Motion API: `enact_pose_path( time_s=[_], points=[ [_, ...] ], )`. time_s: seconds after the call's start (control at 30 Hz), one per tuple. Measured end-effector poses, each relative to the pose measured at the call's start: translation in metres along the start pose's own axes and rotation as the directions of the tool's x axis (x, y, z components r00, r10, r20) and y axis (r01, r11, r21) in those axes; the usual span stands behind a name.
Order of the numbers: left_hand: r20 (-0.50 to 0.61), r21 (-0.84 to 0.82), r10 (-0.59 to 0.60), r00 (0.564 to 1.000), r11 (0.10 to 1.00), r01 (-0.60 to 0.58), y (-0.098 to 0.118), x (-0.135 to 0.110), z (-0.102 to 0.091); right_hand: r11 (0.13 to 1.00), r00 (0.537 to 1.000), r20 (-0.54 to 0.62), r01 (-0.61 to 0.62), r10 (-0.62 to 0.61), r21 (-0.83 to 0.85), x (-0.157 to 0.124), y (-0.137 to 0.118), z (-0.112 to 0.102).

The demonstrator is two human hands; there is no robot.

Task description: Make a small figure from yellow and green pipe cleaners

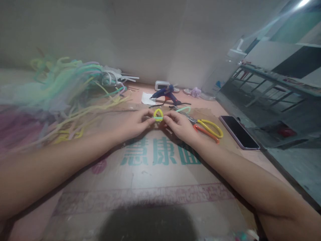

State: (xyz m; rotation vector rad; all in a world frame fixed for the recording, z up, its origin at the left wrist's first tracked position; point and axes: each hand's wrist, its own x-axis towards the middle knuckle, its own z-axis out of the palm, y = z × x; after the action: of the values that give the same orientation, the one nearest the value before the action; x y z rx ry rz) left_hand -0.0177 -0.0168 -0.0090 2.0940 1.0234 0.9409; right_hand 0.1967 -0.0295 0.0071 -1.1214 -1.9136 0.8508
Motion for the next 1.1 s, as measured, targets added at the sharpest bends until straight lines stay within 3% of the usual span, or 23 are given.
enact_pose_path(
  time_s=[0.2,0.43,0.67,0.93,1.1],
  points=[
    [-0.040,0.069,0.002,0.999,0.998,0.001,0.002,0.001,0.001,1.000,1.000,0.006,-0.013,0.013,-0.014,0.000,0.003,-0.001],
    [-0.021,0.058,0.005,1.000,0.998,-0.004,0.001,0.001,0.002,0.990,0.996,0.073,-0.065,0.056,0.126,0.002,0.003,0.001],
    [-0.016,0.094,0.035,0.999,0.995,-0.034,0.002,0.002,0.001,0.986,0.996,0.059,-0.082,0.074,0.146,0.002,0.006,0.002],
    [-0.098,0.155,-0.027,0.995,0.987,0.042,0.002,0.002,0.001,0.967,0.988,-0.151,-0.003,0.043,0.256,0.005,0.012,0.003],
    [-0.136,0.105,-0.072,0.988,0.991,0.087,-0.001,0.003,0.001,0.966,1.000,-0.022,-0.010,0.016,0.259,0.001,0.007,0.006]
  ],
)
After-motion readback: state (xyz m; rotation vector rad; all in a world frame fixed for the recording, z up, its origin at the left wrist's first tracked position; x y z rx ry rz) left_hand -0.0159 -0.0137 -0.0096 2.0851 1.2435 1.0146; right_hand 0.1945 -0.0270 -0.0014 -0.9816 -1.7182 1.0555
